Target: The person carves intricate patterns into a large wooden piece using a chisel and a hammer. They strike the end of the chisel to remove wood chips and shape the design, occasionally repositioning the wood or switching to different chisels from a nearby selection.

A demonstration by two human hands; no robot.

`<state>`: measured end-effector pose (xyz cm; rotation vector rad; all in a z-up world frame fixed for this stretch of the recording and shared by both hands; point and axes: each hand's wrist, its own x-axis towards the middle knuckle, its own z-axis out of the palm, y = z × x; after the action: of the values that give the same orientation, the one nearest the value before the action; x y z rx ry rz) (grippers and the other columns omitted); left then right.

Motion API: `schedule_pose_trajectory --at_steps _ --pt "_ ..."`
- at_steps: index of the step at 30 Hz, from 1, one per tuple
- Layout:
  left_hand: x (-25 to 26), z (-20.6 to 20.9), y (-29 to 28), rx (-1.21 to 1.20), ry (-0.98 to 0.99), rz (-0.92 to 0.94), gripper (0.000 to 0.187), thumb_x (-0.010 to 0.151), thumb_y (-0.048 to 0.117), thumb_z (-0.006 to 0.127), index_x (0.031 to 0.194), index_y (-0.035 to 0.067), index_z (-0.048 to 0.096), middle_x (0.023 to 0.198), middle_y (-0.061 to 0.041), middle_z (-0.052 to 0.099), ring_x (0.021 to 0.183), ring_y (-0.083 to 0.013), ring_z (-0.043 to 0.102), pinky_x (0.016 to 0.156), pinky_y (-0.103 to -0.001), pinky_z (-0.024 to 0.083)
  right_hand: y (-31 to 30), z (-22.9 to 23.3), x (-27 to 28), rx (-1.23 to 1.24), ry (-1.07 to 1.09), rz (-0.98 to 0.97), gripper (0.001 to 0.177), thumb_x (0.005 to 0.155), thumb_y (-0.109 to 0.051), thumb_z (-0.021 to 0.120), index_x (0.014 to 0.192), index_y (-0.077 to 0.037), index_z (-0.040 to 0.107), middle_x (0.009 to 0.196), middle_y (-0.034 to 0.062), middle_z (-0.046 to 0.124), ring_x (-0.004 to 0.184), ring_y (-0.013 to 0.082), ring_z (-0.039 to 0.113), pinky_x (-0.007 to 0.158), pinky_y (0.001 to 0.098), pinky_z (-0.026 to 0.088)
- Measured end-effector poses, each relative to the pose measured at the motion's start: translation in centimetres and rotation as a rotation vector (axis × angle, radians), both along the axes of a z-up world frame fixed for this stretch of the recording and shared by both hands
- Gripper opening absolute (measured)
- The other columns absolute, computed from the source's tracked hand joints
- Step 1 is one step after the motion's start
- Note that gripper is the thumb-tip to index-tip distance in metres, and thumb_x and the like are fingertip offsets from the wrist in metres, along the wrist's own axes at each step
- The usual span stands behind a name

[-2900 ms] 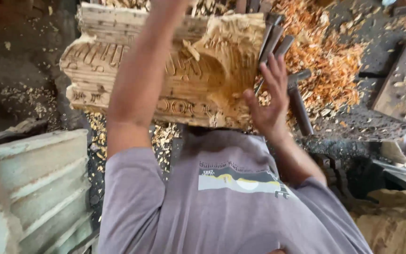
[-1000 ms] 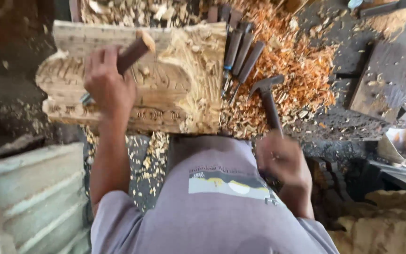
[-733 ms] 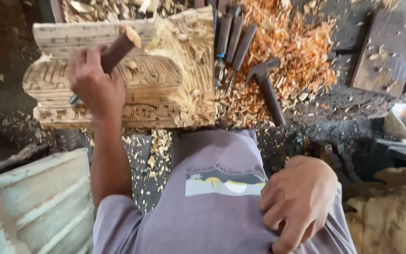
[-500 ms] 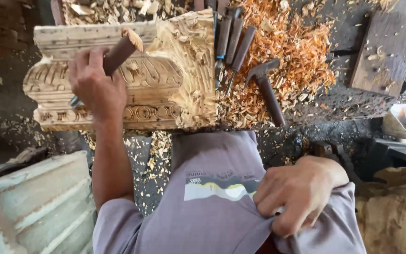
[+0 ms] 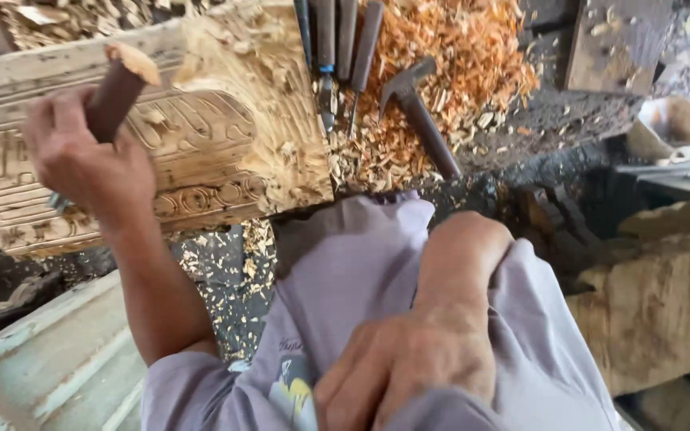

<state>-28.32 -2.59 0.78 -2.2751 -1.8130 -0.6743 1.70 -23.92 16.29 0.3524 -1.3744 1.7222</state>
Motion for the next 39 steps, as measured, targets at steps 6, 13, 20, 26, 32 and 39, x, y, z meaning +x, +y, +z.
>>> schedule_pose_trajectory --at_steps 6,13,20,26,32,39 --pt "0.7 1.1 -0.4 0.092 -0.057 -0.057 0.033 0.082 -0.004 0.086 0.108 0.011 0.072 0.113 -0.006 0.068 0.106 -0.0244 0.069 0.092 -0.045 0.057 2.4 0.2 1.2 0.298 0.113 -0.007 0.041 0.117 -0.019 0.027 0.088 0.000 0.049 0.110 0.0256 0.056 0.109 0.0475 0.063 0.073 0.0476 0.049" --pt "1.2 2.7 -0.2 0.118 -0.096 -0.130 0.042 0.083 -0.012 0.081 0.117 0.010 0.070 0.115 -0.008 0.068 0.109 -0.0252 0.071 0.091 -0.043 0.062 2.5 -0.8 -1.2 0.238 0.376 -0.193 0.035 0.107 -0.006 0.035 0.074 -0.009 0.047 0.076 0.0125 0.053 0.074 0.0368 0.063 0.054 0.0449 0.042" --pt "-0.2 0.8 -0.1 0.085 -0.018 -0.078 0.043 0.086 -0.004 0.084 0.124 0.008 0.069 0.123 -0.007 0.070 0.113 -0.0237 0.071 0.098 -0.044 0.061 5.0 -0.9 -2.3 0.430 0.495 -0.464 0.037 0.099 0.015 0.039 0.079 -0.015 0.045 0.081 0.0107 0.055 0.075 0.0306 0.065 0.054 0.0372 0.045" --pt "-1.3 -0.5 -0.1 0.057 -0.030 -0.043 0.038 0.086 0.006 0.086 0.120 0.006 0.071 0.115 -0.006 0.074 0.110 -0.0233 0.072 0.099 -0.045 0.056 5.4 -1.4 -1.9 0.511 0.341 -0.600 0.026 0.098 0.014 0.050 0.088 -0.007 0.061 0.089 0.0128 0.062 0.074 0.0265 0.066 0.059 0.0344 0.049" --pt "-1.1 0.8 -0.1 0.048 0.063 -0.010 0.038 0.079 0.016 0.094 0.106 0.006 0.068 0.107 -0.013 0.071 0.104 -0.0313 0.069 0.091 -0.048 0.052 2.8 -5.5 2.5 0.387 -0.392 -0.379 0.019 0.103 -0.024 0.072 0.098 -0.005 0.069 0.095 0.0075 0.070 0.075 0.0240 0.068 0.061 0.0385 0.051" --pt "1.8 5.3 -1.8 -0.114 -0.006 -0.181 0.047 0.080 0.004 0.089 0.123 0.007 0.069 0.113 -0.011 0.070 0.104 -0.0282 0.068 0.092 -0.046 0.055 -4.5 -16.3 7.8 -0.226 -1.446 -0.861 0.022 0.088 -0.022 0.077 0.096 -0.001 0.073 0.082 0.0098 0.070 0.073 0.0235 0.070 0.063 0.0390 0.056"
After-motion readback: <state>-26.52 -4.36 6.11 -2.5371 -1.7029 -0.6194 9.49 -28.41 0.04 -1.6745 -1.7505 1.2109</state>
